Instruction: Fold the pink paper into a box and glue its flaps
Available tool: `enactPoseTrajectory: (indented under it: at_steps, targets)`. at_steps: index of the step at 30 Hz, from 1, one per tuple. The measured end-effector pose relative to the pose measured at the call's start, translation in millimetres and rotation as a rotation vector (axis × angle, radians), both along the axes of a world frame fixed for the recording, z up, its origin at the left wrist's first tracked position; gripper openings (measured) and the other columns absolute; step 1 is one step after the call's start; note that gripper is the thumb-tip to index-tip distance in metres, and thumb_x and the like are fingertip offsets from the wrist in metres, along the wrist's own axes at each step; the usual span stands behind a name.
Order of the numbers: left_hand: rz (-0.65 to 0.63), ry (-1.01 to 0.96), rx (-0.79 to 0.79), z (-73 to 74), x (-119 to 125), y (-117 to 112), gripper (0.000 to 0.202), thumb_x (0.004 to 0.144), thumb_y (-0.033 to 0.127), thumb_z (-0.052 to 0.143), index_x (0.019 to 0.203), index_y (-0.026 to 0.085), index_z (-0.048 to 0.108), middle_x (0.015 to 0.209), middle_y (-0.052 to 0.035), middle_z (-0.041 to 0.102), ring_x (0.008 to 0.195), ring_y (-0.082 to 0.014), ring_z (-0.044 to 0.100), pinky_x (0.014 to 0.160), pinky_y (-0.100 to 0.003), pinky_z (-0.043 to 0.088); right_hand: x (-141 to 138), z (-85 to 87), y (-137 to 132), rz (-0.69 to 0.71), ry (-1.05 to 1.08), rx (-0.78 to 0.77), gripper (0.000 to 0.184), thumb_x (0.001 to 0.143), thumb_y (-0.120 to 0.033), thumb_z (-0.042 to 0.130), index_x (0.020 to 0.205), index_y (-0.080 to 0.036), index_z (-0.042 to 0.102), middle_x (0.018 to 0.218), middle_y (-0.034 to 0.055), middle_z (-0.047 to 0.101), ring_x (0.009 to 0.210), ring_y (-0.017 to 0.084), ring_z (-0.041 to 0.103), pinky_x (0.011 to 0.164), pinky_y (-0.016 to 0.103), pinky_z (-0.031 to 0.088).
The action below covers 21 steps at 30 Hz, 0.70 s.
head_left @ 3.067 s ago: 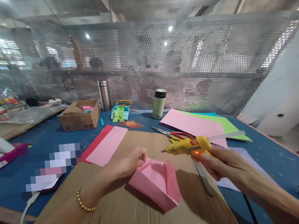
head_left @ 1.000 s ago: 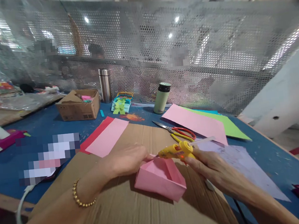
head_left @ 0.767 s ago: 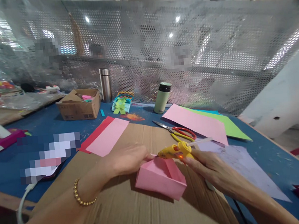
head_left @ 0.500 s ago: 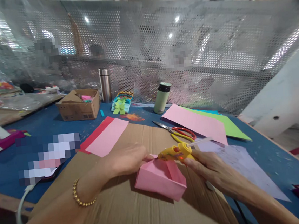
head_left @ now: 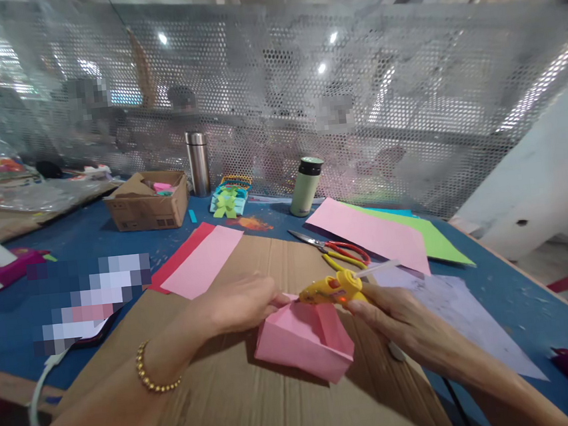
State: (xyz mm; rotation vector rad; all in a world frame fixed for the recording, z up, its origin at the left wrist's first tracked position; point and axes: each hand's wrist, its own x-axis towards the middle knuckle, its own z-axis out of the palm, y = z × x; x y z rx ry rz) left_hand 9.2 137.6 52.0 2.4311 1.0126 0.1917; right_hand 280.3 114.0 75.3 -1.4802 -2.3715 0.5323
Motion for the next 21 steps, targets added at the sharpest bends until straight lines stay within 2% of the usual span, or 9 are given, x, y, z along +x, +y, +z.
enactPoseTrajectory:
  at_steps: [8, 14, 21]
  targets:
    - [-0.011, 0.002, 0.001, 2.4, -0.8, -0.9, 0.033, 0.098, 0.035, 0.041, 0.108, 0.029, 0.072, 0.078, -0.0041, 0.071, 0.068, -0.017, 0.058, 0.062, -0.027, 0.033, 2.2, -7.1, 4.3, -0.006, -0.005, 0.051, 0.045, 0.098, -0.054, 0.035, 0.081, -0.021, 0.06, 0.069, 0.0012, 0.059, 0.06, 0.017, 0.053, 0.056, 0.027, 0.039]
    - [0.023, 0.033, 0.018, 1.8, 0.2, -0.5, 0.039, 0.098, 0.042, 0.038, 0.107, 0.028, 0.073, 0.072, -0.0047, 0.067, 0.061, -0.016, 0.054, 0.056, -0.028, 0.03, 1.9, -2.6, 0.8, 0.019, 0.007, 0.015, 0.043, 0.098, -0.052, 0.036, 0.081, -0.021, 0.06, 0.072, 0.0016, 0.06, 0.062, 0.016, 0.053, 0.057, 0.027, 0.041]
    - [-0.007, 0.004, 0.002, 2.7, 0.2, 0.0, 0.036, 0.098, 0.04, 0.039, 0.107, 0.029, 0.073, 0.079, -0.0056, 0.071, 0.068, -0.0172, 0.058, 0.058, -0.028, 0.031, 2.2, -5.3, 2.7, 0.01, 0.004, 0.041, 0.043, 0.098, -0.053, 0.035, 0.085, -0.022, 0.061, 0.07, 0.0012, 0.06, 0.062, 0.017, 0.054, 0.06, 0.028, 0.043]
